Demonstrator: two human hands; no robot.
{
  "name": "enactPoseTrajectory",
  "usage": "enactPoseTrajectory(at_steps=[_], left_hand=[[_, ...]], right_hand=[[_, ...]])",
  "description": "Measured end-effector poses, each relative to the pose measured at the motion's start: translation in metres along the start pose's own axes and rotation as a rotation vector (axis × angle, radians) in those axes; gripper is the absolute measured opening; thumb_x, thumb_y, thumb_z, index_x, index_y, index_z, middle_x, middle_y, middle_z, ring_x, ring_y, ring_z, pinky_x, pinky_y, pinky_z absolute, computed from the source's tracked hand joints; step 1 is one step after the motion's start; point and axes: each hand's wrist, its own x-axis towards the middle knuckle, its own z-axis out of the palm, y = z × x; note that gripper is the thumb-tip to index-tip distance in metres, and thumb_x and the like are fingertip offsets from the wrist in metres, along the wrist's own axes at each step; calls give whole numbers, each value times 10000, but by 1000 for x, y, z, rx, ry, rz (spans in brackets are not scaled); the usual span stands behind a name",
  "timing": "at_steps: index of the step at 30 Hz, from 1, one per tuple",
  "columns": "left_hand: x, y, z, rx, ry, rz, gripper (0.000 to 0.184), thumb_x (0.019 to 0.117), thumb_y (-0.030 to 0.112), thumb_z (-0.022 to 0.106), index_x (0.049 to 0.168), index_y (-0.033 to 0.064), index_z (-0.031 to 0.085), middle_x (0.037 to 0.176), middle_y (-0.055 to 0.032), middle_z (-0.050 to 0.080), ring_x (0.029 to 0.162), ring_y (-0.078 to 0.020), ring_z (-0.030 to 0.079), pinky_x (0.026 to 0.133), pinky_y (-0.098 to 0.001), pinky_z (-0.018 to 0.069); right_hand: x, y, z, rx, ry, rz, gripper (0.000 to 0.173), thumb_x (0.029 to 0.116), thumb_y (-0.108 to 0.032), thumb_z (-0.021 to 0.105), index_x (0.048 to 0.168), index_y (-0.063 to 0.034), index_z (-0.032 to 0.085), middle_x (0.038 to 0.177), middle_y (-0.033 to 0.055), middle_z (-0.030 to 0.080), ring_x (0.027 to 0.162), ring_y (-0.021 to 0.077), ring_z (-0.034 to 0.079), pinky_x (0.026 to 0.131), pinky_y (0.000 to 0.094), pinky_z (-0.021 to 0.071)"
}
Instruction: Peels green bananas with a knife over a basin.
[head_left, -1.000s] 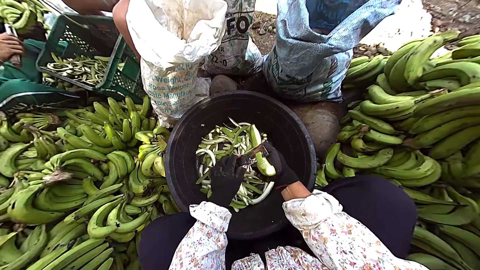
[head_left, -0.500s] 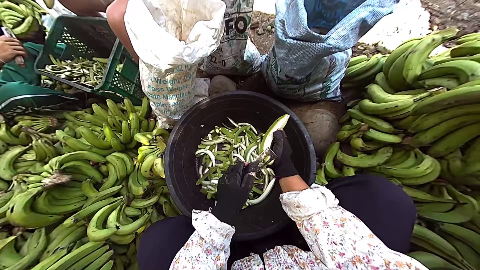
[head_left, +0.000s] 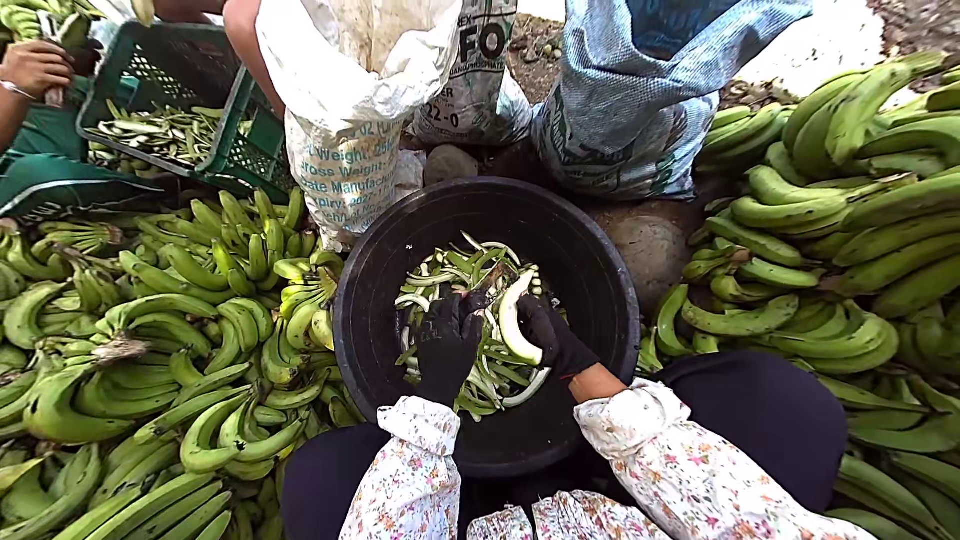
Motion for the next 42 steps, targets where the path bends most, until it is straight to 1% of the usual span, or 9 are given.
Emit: enactPoseTrajectory(at_steps=[7, 12, 15, 20, 23, 26, 32, 39, 42], left_hand=[[-33, 13, 26, 41, 191, 214, 499, 942, 401, 618, 1298, 59, 690, 1246, -233, 661, 1137, -439, 629, 928, -601, 484], [-27, 15, 23, 53, 231, 159, 498, 951, 383, 623, 1306, 38, 676, 1267, -253, 652, 1169, -455, 622, 958, -613, 477], [-14, 10, 14, 16, 101, 100, 498, 1005, 388, 544, 1377, 70, 633, 1324, -224, 633, 1212, -409, 610, 987, -592, 468], [23, -35, 23, 118, 75, 102, 497, 1026, 466, 483, 1366, 152, 663, 1278, -136, 683, 1175, -312, 655, 1017, -538, 494], [31, -47, 22, 141, -20, -10, 516, 1047, 491, 447, 1429, 181, 606, 1337, -127, 654, 1246, -314, 612, 1065, -560, 439], [16, -21, 7, 26, -76, 18, 486, 1052, 400, 482, 1439, 127, 593, 1390, -166, 618, 1292, -349, 576, 1089, -585, 403], [-20, -9, 40, 22, 252, 467, 438, 958, 427, 582, 1214, 113, 749, 1202, -179, 708, 1183, -440, 625, 998, -619, 457], [-13, -23, 59, 157, 426, 457, 453, 965, 535, 555, 1225, 212, 738, 1258, -157, 695, 1266, -440, 581, 1038, -594, 450], [-15, -12, 47, 54, 313, 394, 437, 939, 426, 618, 1251, 142, 732, 1240, -187, 690, 1224, -447, 600, 1009, -625, 450]], right_hand=[[17, -41, 14, -381, 526, -109, 406, 1100, -238, 390, 1303, 61, 576, 1261, 273, 608, 1195, 357, 587, 1013, 528, 472], [11, -46, 23, -759, 488, -99, 416, 1000, -175, 606, 1327, 76, 554, 1251, 320, 609, 1211, 446, 584, 1016, 598, 467], [8, -37, 30, -478, 444, -139, 371, 1097, -201, 398, 1240, 70, 606, 1149, 270, 641, 1106, 358, 624, 956, 535, 499], [-8, -15, 6, -321, -317, -114, 289, 1047, -224, 424, 1129, -27, 620, 943, 28, 651, 863, 61, 631, 823, 274, 542], [-21, -18, -1, -436, -596, 94, 305, 1014, -252, 494, 1229, -58, 588, 978, 15, 677, 838, 71, 650, 764, 270, 545], [-9, -13, -11, -108, -301, 113, 324, 1066, -196, 375, 1285, -15, 532, 1015, 98, 709, 825, 155, 697, 742, 311, 587], [26, -27, -21, 556, 85, 193, 541, 1113, -431, 146, 1009, -68, 533, 734, 45, 598, 595, 133, 619, 540, 273, 550], [23, -38, -8, 588, 226, 156, 434, 1110, -345, 215, 965, -70, 517, 689, 53, 575, 548, 146, 593, 511, 286, 536], [15, -29, 1, 320, 256, 22, 390, 1120, -285, 248, 1066, -47, 553, 820, 65, 585, 708, 144, 596, 640, 327, 538]])
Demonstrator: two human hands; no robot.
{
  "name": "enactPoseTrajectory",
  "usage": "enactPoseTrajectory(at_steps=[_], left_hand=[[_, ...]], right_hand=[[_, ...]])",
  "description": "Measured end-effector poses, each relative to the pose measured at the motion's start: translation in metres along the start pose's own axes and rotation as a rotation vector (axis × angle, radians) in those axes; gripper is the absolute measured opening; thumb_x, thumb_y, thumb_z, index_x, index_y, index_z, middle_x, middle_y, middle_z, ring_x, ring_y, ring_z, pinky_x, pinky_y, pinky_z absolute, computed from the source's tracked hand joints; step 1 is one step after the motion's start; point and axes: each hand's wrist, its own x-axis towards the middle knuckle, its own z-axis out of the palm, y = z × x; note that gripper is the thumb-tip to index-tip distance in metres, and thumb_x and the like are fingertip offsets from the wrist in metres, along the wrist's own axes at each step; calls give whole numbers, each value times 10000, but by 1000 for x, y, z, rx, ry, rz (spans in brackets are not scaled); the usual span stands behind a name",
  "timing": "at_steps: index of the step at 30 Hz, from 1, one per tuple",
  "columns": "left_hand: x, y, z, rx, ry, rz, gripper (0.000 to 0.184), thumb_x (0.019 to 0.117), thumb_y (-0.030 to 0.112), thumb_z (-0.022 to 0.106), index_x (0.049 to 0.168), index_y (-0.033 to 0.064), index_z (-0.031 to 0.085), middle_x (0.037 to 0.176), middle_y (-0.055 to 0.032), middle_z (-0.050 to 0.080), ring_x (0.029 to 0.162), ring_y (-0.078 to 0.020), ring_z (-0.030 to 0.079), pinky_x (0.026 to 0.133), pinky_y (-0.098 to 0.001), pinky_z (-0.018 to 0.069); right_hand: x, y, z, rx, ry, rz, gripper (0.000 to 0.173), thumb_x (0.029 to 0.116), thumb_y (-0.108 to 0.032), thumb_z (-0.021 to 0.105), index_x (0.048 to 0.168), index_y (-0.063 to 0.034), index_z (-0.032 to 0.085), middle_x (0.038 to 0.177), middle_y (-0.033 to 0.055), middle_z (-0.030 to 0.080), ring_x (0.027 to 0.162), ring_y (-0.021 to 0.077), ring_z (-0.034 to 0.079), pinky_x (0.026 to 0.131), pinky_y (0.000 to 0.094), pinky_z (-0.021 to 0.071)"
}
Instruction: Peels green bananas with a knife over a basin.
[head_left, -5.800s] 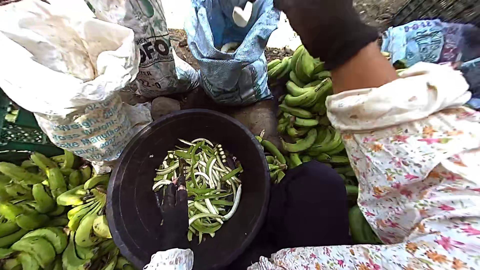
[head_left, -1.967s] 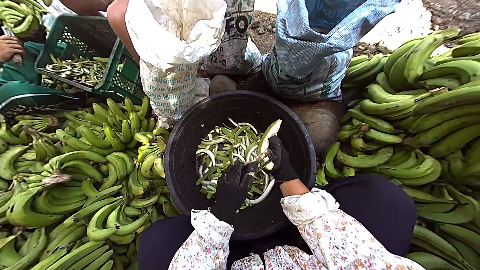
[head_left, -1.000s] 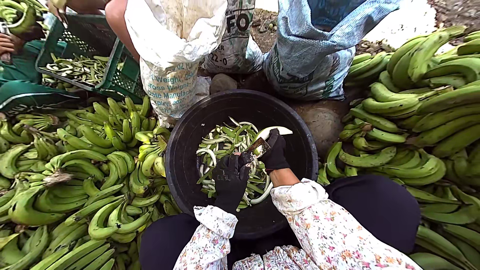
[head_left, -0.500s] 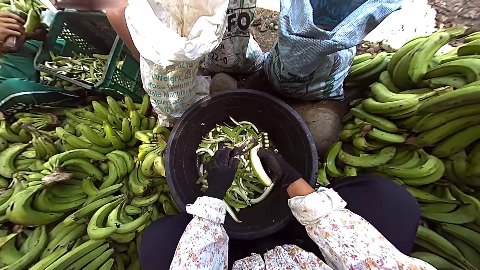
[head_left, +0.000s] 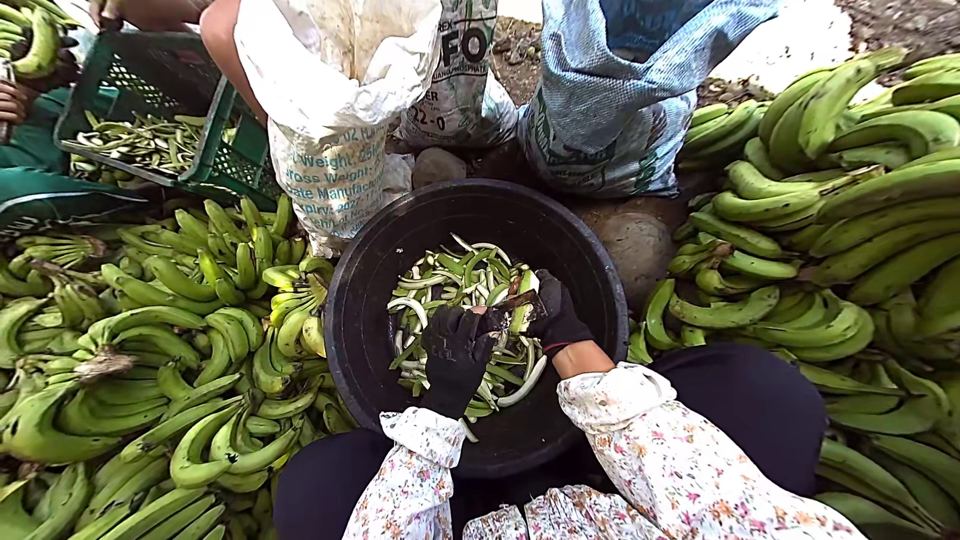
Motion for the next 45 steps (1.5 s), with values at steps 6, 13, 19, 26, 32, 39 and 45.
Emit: enactPoseTrajectory(at_steps=[6, 13, 19, 26, 32, 39, 45], left_hand=[[33, -16, -19, -156, -330, -375, 474, 1062, 349, 491, 1410, 47, 603, 1358, -208, 628, 1284, -356, 586, 1096, -556, 423], [27, -12, -33, -296, -402, -433, 484, 1071, 357, 476, 1439, 58, 570, 1378, -184, 611, 1292, -295, 578, 1114, -495, 426], [-6, 6, -28, -321, -276, 104, 394, 960, 337, 631, 1262, 104, 729, 1262, -171, 689, 1231, -365, 614, 1056, -576, 437], [-4, 1, -26, -205, -180, 199, 379, 940, 391, 640, 1207, 149, 756, 1208, -167, 707, 1239, -424, 600, 1045, -608, 437], [2, 6, -18, -113, -132, 99, 418, 936, 407, 647, 1225, 121, 744, 1232, -181, 692, 1243, -416, 594, 1022, -613, 436], [30, -10, -28, -364, -300, -625, 466, 1084, 330, 478, 1442, 40, 544, 1288, -173, 658, 1161, -252, 632, 1024, -439, 479], [29, -12, -32, -458, -275, -647, 357, 1088, 282, 480, 1320, 44, 609, 1013, -101, 669, 821, -145, 629, 758, -352, 529]], right_hand=[[-38, 21, -11, -676, -501, -234, 572, 1041, -294, 331, 1502, 35, 411, 1304, 198, 608, 1119, 176, 631, 1000, 357, 510], [-16, 13, -28, -49, -472, 153, 427, 1107, -278, 188, 1217, -62, 539, 696, 31, 591, 542, 106, 575, 516, 233, 523], [17, -10, -44, 517, -588, 505, 670, 1070, -545, 132, 1078, -42, 573, 746, 39, 611, 570, 104, 621, 506, 189, 528], [14, -12, -37, 364, -545, 557, 626, 1082, -521, 142, 972, -67, 560, 689, 28, 584, 514, 101, 593, 459, 194, 509], [-13, 13, -25, 204, -542, 229, 481, 1106, -333, 196, 1036, -76, 597, 754, 28, 658, 660, 106, 657, 639, 264, 590], [-33, 24, -29, 52, -671, 20, 357, 1004, -343, 441, 1155, -72, 619, 783, -18, 638, 635, 50, 593, 602, 203, 519], [-28, -21, -36, -64, -534, -213, 438, 995, -358, 423, 1261, -55, 595, 795, -14, 615, 621, 62, 566, 582, 211, 505]])
